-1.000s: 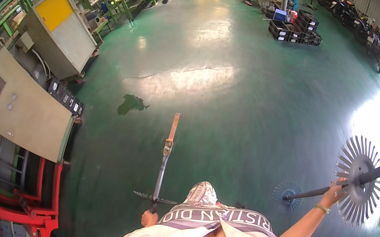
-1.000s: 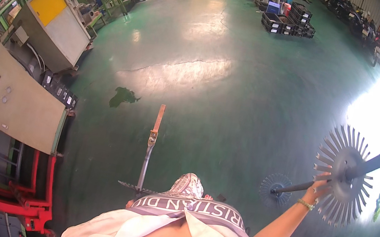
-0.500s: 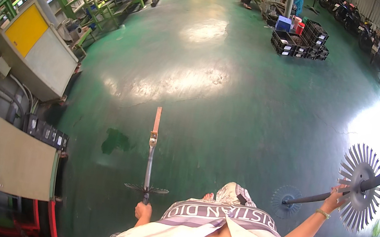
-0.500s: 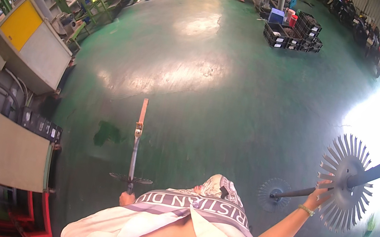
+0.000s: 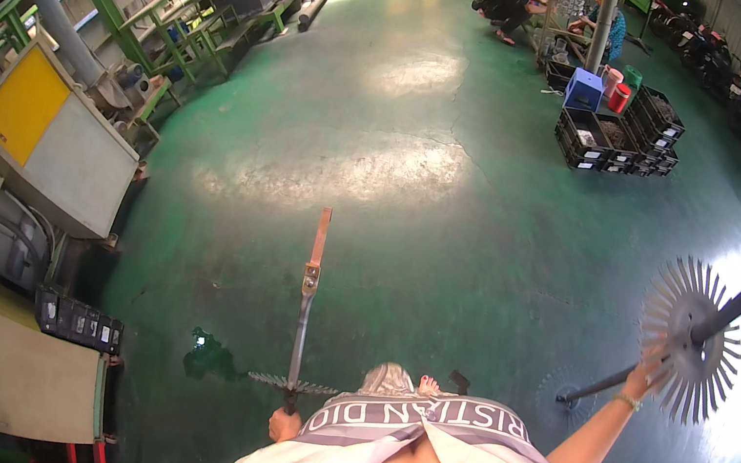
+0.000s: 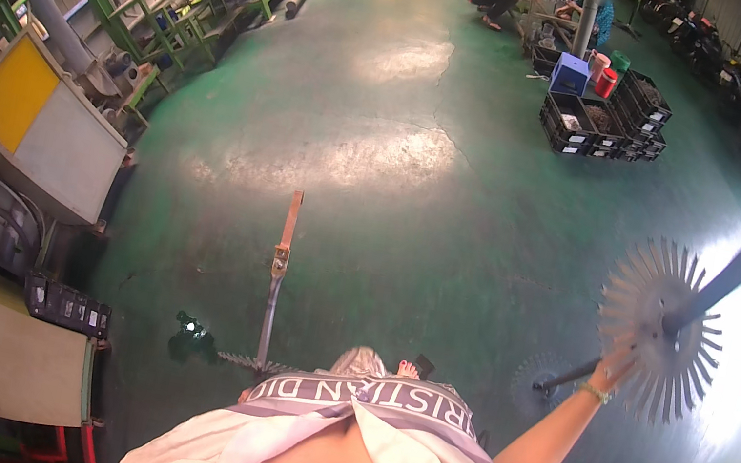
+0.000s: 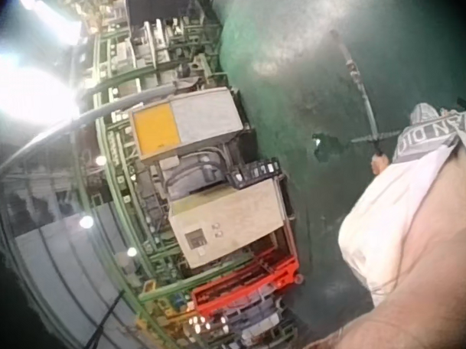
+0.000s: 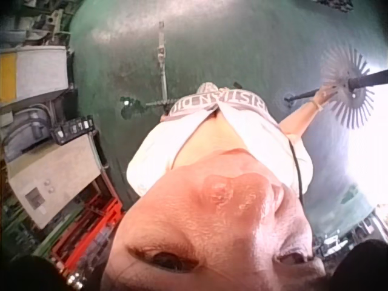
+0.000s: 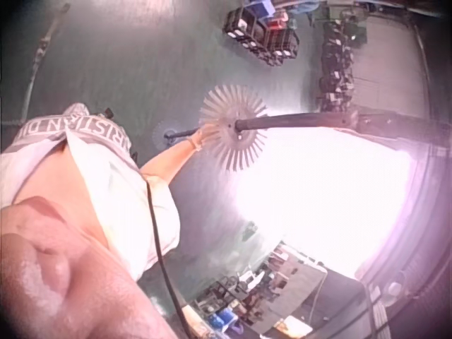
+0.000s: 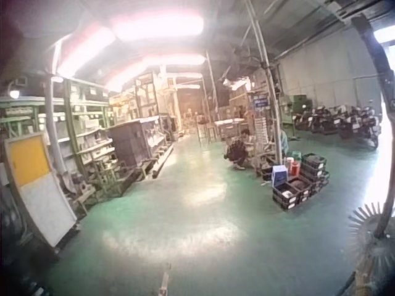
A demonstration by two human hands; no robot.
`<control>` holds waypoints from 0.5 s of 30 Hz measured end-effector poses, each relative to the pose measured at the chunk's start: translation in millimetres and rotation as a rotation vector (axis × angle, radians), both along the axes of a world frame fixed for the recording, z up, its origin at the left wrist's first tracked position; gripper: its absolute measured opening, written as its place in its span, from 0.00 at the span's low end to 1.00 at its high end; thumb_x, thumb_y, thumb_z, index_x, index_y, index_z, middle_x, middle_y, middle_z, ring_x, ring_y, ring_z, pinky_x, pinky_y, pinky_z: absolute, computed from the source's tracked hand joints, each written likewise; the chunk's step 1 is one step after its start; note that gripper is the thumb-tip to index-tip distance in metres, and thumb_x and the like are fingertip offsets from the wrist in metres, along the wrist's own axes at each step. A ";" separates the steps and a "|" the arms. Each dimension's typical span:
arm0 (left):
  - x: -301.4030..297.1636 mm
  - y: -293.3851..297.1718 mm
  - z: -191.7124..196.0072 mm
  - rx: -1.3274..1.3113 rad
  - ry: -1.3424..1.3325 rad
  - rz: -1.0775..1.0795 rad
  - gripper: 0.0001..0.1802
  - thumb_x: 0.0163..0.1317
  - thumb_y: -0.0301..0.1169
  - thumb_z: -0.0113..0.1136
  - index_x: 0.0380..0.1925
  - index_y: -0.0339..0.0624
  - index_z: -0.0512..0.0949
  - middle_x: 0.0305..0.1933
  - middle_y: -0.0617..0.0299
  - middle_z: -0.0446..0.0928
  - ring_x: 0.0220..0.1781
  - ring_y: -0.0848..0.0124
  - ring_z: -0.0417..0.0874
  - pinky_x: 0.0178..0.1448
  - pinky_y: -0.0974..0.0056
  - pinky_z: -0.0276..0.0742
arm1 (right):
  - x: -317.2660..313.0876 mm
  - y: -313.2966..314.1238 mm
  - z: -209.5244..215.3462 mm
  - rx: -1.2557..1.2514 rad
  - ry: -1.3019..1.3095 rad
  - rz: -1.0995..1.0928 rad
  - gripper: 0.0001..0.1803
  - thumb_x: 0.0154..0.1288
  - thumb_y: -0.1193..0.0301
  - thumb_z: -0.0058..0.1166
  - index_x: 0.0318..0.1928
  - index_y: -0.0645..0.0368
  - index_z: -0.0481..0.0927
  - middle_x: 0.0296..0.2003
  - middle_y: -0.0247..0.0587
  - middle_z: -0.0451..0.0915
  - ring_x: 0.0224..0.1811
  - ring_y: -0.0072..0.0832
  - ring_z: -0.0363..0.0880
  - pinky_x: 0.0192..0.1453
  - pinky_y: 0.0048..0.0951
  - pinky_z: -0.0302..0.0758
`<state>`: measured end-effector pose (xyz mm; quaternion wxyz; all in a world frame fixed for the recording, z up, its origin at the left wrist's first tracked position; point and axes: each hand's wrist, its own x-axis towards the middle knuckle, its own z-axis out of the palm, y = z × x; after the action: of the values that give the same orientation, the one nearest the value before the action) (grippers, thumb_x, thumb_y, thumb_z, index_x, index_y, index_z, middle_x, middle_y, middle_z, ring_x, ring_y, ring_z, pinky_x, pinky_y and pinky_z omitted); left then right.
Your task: The person sorts small dark components on a table with coworkers, then walks through the factory carrying two metal fan blades and places them on a rack.
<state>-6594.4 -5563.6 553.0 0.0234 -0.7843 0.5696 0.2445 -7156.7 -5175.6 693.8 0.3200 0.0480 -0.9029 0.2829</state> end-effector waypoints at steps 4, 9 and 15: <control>-77.9 -62.1 3.1 0.030 -0.047 0.028 0.17 0.45 0.40 0.56 0.35 0.47 0.80 0.37 0.49 0.78 0.43 0.49 0.77 0.45 0.51 0.72 | -104.0 -141.6 11.2 -0.662 -0.144 0.260 0.17 0.62 0.74 0.44 0.52 0.60 0.71 0.46 0.38 0.72 0.44 0.26 0.70 0.46 0.28 0.68; -153.0 -174.7 -47.8 -0.001 -0.012 -0.075 0.17 0.44 0.39 0.56 0.34 0.45 0.80 0.36 0.48 0.78 0.42 0.49 0.78 0.45 0.49 0.72 | -230.2 -223.9 -27.4 -0.660 0.062 0.369 0.14 0.64 0.69 0.44 0.46 0.63 0.74 0.33 0.33 0.73 0.31 0.20 0.69 0.33 0.23 0.68; -329.3 -339.7 12.7 -0.046 -0.005 -0.057 0.15 0.44 0.37 0.56 0.32 0.42 0.79 0.35 0.46 0.78 0.41 0.48 0.78 0.44 0.49 0.72 | -303.9 -371.1 74.3 -1.180 0.050 0.290 0.06 0.62 0.73 0.44 0.32 0.61 0.74 0.15 0.27 0.63 0.12 0.15 0.57 0.21 0.19 0.59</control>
<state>-6923.7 -5903.3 565.7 0.0140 -0.7688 0.5971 0.2285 -7460.5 -5546.7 768.1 0.2719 -0.0084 -0.5702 0.7752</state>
